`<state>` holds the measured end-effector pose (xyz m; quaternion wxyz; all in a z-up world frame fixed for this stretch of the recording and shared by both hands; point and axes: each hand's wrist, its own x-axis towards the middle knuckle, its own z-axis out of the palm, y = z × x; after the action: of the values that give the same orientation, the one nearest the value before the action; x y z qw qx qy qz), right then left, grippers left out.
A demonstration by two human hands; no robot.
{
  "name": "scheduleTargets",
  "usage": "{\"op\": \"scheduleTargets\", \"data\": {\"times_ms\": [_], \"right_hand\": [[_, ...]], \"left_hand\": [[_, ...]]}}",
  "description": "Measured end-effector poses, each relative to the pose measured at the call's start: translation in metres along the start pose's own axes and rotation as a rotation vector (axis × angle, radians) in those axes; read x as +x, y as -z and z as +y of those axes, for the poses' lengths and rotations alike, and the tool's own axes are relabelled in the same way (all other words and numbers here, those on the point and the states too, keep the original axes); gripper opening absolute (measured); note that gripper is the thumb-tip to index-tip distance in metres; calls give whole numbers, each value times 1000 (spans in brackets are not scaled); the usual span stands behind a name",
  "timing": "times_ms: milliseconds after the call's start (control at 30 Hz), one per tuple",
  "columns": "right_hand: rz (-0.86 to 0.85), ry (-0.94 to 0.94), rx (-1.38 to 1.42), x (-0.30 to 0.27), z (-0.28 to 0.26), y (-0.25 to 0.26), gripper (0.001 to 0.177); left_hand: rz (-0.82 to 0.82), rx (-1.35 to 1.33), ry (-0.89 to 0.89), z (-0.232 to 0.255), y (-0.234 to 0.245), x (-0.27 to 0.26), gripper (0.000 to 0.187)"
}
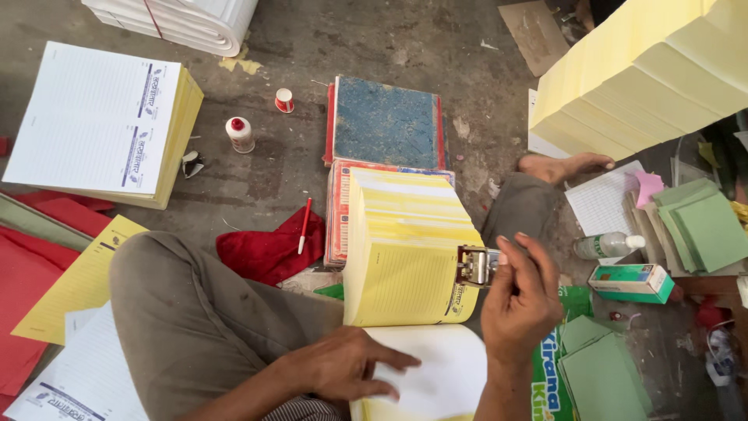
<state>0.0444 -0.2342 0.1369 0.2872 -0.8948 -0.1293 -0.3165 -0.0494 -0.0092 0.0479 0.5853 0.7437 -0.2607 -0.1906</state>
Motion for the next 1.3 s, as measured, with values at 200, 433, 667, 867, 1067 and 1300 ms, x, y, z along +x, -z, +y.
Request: {"op": "scheduleTargets", "data": {"times_ms": [200, 433, 667, 867, 1067, 1300], "right_hand": [[-14, 44, -101, -21, 11, -34, 25], [262, 79, -52, -18, 13, 17, 17], [76, 12, 16, -19, 9, -5, 24], [10, 16, 14, -41, 17, -26, 24], [-16, -31, -13, -59, 30, -36, 23], [-99, -109, -65, -66, 43, -42, 25]], "left_hand": [[657, 47, 185, -8, 17, 11, 31], [740, -15, 175, -19, 2, 2, 15], [752, 164, 77, -16, -19, -8, 16], [776, 156, -32, -6, -19, -14, 14], [876, -48, 381, -9, 11, -10, 17], [902, 112, 100, -28, 31, -1, 11]]}}
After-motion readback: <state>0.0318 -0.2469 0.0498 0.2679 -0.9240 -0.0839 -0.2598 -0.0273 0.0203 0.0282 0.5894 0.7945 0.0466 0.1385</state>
